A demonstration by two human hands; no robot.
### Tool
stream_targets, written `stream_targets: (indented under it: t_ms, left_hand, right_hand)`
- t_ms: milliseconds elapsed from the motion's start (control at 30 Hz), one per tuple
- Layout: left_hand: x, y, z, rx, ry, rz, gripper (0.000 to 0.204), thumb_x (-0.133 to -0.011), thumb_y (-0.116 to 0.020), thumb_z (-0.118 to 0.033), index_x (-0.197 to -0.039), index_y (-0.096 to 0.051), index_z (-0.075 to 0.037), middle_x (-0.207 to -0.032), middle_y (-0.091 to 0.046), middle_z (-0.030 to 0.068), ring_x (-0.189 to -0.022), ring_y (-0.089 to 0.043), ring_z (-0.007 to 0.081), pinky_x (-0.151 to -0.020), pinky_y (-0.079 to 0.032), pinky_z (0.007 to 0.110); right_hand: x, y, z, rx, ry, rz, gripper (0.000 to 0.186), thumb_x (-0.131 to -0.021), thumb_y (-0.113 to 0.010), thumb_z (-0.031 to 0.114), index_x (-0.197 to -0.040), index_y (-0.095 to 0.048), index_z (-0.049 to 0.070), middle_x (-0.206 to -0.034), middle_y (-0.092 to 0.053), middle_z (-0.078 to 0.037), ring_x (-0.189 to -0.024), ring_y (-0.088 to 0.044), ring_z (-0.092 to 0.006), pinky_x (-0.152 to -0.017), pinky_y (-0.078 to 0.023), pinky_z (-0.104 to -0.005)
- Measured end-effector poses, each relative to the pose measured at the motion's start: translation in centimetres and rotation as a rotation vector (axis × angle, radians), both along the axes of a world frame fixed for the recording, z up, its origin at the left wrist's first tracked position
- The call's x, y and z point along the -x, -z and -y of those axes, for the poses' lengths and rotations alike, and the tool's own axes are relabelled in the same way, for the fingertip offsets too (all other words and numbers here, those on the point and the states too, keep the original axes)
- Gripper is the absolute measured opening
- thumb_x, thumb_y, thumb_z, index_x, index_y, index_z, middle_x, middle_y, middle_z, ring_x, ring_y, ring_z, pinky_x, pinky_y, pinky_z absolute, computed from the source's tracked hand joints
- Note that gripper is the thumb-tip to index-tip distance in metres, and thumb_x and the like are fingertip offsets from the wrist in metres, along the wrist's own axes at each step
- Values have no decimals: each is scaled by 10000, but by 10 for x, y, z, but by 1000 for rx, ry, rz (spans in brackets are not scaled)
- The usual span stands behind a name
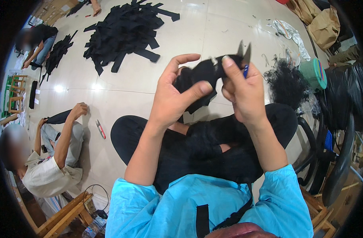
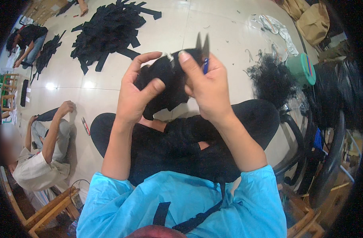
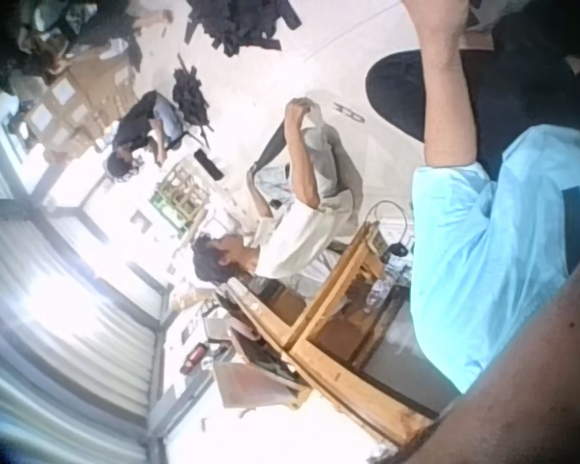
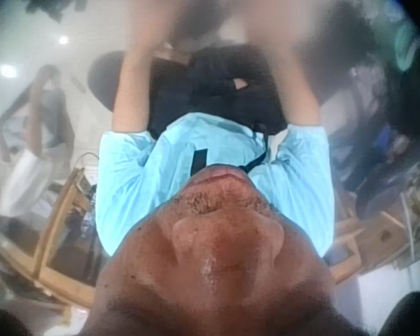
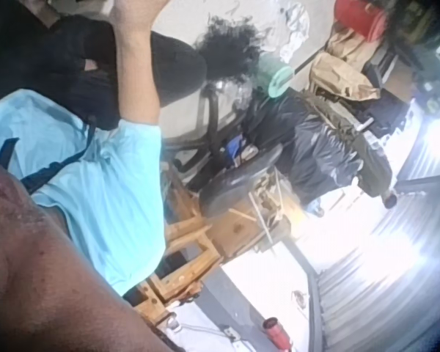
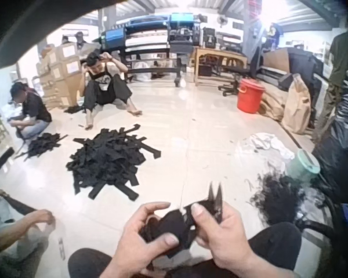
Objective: The person sits on the floor and uses scissors to trim the edges of a black fabric piece. They repeatedly cut small sections, rotate the fabric, and remove loose threads by hand.
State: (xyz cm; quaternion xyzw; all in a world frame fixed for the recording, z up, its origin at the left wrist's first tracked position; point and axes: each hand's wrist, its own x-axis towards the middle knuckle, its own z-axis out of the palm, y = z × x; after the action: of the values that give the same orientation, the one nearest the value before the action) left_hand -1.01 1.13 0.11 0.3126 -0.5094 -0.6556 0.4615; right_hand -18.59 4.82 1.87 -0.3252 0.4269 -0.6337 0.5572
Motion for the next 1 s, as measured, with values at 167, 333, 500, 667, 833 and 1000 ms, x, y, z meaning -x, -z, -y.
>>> stream_targets:
  t_ms: [167, 333, 500, 667, 833, 1000]
  left_hand:
    - [-7, 14, 8, 68, 260, 235, 618, -847, -884, -202, -1345, -606, 38, -1109, -728, 117, -986, -706, 153, -911, -572, 310]
    - [-4, 17, 9, -48, 240, 246, 460, -934, -807, -175, -1303, -644, 47, -1144, -733, 107, -1012, -704, 164, -932, -566, 325]
    - [1, 10, 10, -149, 35, -109, 374, -1043, -697, -250, -1281, -659, 36, -1119, -747, 89, -974, -714, 138, -899, -585, 294]
    - [-8, 14, 11, -244, 88, -110, 294, -1064, -661, -249, -1181, -697, 19, -1040, -761, 87, -898, -732, 130, -822, -611, 287]
    - [-8, 9, 9, -238, 143, -109, 289, -1057, -675, -255, -1142, -714, 19, -981, -764, 69, -841, -732, 119, -779, -616, 281]
    - [1, 7, 4, -100, 76, -19, 286, -1054, -677, -237, -1151, -707, 31, -1006, -760, 70, -909, -730, 121, -841, -608, 285]
  right_hand:
    - [26, -26, 0, 98, 89, 59, 152, -1094, -590, 161, -959, -612, 96, -719, -521, 67, -493, -313, -12, -425, -249, -203]
    - [53, -37, 3, 258, 144, 95, 60, -1095, -573, 119, -1060, -615, 94, -820, -582, 61, -505, -287, -17, -421, -254, -195]
    - [70, -7, 21, 178, 429, -461, 223, -1017, -742, 220, -1111, -697, 22, -792, -650, 20, -550, -432, 7, -481, -333, -195]
    - [33, 0, 12, 183, 173, -774, 575, -906, -857, 302, -1319, -634, -30, -1202, -690, -46, -665, -501, -7, -573, -423, -199]
    - [21, 8, 10, 103, -391, -529, 424, -914, -844, 339, -1128, -732, -10, -874, -698, -21, -781, -592, -81, -681, -470, -242]
    - [18, 9, 10, 125, -101, -732, 303, -937, -809, 211, -1117, -720, -16, -837, -669, -3, -715, -560, -41, -623, -440, -217]
